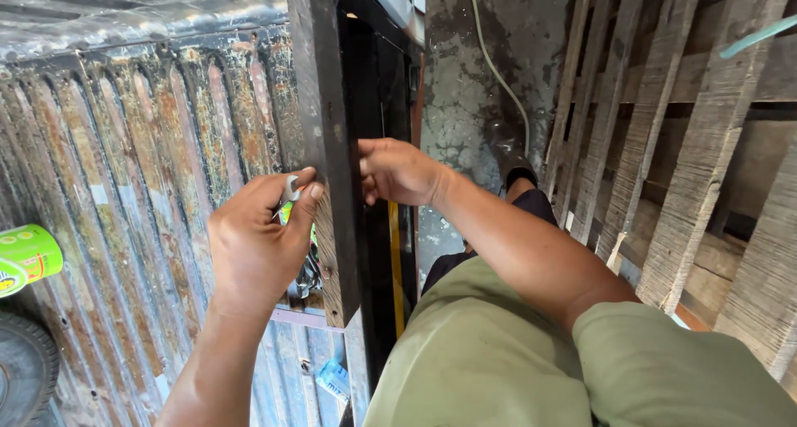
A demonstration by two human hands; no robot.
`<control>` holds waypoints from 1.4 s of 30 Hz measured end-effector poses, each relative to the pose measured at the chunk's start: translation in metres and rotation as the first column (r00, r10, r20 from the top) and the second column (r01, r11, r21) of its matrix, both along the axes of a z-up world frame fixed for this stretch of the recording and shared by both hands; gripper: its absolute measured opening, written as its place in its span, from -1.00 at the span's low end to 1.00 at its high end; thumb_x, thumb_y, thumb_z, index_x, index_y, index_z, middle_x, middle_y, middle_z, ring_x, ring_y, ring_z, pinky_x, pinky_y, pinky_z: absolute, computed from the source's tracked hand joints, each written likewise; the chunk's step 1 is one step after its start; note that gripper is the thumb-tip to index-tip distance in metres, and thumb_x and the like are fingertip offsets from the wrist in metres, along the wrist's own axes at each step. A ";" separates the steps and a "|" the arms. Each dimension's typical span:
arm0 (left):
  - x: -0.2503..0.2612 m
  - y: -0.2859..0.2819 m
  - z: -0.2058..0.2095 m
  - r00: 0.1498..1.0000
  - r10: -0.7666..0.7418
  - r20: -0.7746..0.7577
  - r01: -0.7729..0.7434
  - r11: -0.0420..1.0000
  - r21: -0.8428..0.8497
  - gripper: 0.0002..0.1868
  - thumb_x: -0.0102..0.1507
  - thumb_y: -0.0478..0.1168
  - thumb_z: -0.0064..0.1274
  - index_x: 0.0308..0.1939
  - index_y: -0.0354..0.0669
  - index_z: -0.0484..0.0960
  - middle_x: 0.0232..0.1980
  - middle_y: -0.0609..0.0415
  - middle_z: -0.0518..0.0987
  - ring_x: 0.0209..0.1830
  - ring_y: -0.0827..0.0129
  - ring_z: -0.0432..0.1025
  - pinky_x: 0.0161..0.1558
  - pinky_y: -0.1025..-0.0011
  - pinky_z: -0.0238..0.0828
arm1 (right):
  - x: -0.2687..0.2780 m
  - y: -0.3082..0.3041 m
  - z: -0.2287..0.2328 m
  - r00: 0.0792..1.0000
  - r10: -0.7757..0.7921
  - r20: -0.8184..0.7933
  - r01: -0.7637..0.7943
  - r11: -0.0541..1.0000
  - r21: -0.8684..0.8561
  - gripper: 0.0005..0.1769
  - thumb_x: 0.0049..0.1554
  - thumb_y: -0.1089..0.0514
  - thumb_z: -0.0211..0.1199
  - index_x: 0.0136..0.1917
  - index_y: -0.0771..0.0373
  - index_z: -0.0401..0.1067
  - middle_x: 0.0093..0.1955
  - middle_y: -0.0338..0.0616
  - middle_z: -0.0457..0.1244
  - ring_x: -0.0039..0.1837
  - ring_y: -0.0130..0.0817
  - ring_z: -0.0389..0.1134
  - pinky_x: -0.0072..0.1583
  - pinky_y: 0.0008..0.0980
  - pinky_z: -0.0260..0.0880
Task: The person is repairing the metal frame of a truck bed using tools like a wrench and a metal bar.
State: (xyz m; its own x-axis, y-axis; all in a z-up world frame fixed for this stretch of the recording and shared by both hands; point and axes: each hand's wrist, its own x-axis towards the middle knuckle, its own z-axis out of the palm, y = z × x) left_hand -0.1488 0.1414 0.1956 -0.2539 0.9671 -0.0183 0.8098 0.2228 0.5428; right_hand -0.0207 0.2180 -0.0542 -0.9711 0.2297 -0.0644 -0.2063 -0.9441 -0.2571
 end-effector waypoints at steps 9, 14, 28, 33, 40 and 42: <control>0.004 -0.001 0.002 0.990 -0.049 -0.131 0.046 0.999 -0.028 -0.83 0.25 -0.38 0.23 -0.07 -0.23 0.68 -0.12 -0.04 0.67 -0.17 0.13 0.60 -0.19 0.33 0.52 | -0.002 0.003 0.009 0.999 -0.009 -0.050 0.003 0.991 -0.136 -0.63 0.26 0.08 0.20 0.30 0.24 0.43 0.16 -0.17 0.39 0.15 -0.34 0.42 0.18 -0.29 0.42; 0.002 -0.004 -0.007 0.977 -0.084 -0.198 0.091 0.996 0.026 -0.80 0.24 -0.41 0.19 -0.06 -0.20 0.65 -0.11 -0.03 0.66 -0.15 0.11 0.60 -0.16 0.30 0.53 | 0.000 -0.003 -0.007 0.998 -0.017 -0.052 0.011 0.994 -0.108 -0.66 0.35 0.12 0.20 0.33 0.28 0.41 0.17 -0.16 0.37 0.16 -0.34 0.40 0.18 -0.28 0.39; -0.004 0.005 0.004 0.998 -0.065 -0.012 0.064 0.996 -0.055 -0.82 0.27 -0.35 0.25 -0.05 -0.15 0.67 -0.09 -0.01 0.67 -0.30 0.26 0.62 -0.38 0.44 0.54 | -0.007 -0.001 -0.007 0.984 -0.033 -0.176 -0.018 0.958 -0.285 -0.47 0.11 0.16 0.16 0.34 0.34 0.41 0.16 0.00 0.41 0.14 -0.21 0.45 0.25 -0.14 0.42; -0.015 0.001 -0.005 0.925 -0.279 -0.258 0.285 0.958 -0.013 -0.76 0.23 -0.41 0.16 -0.03 -0.17 0.60 -0.12 0.01 0.62 -0.30 0.12 0.55 -0.29 0.29 0.48 | -0.006 0.002 -0.003 0.977 -0.025 -0.212 -0.038 0.957 -0.289 -0.41 0.09 0.11 0.15 0.37 0.37 0.40 0.21 0.08 0.41 0.18 -0.17 0.46 0.30 -0.14 0.41; -0.026 0.002 -0.014 0.804 -0.415 -0.426 0.430 0.900 -0.066 -0.88 0.33 -0.32 0.14 -0.08 -0.19 0.56 -0.27 0.04 0.58 -0.54 0.21 0.41 -0.46 0.28 0.36 | -0.007 0.008 -0.009 0.972 -0.008 -0.236 -0.053 0.966 -0.252 -0.39 0.12 0.07 0.13 0.38 0.40 0.41 0.18 0.10 0.41 0.17 -0.14 0.46 0.27 -0.14 0.40; -0.030 0.005 -0.015 0.762 -0.454 -0.461 0.461 0.881 -0.106 -0.93 0.36 -0.29 0.13 -0.14 -0.17 0.54 -0.34 0.07 0.52 -0.54 0.25 0.41 -0.47 0.28 0.34 | -0.008 0.008 -0.012 0.972 -0.008 -0.235 -0.051 0.968 -0.247 -0.39 0.13 0.06 0.13 0.38 0.41 0.41 0.17 0.10 0.42 0.16 -0.14 0.46 0.27 -0.14 0.40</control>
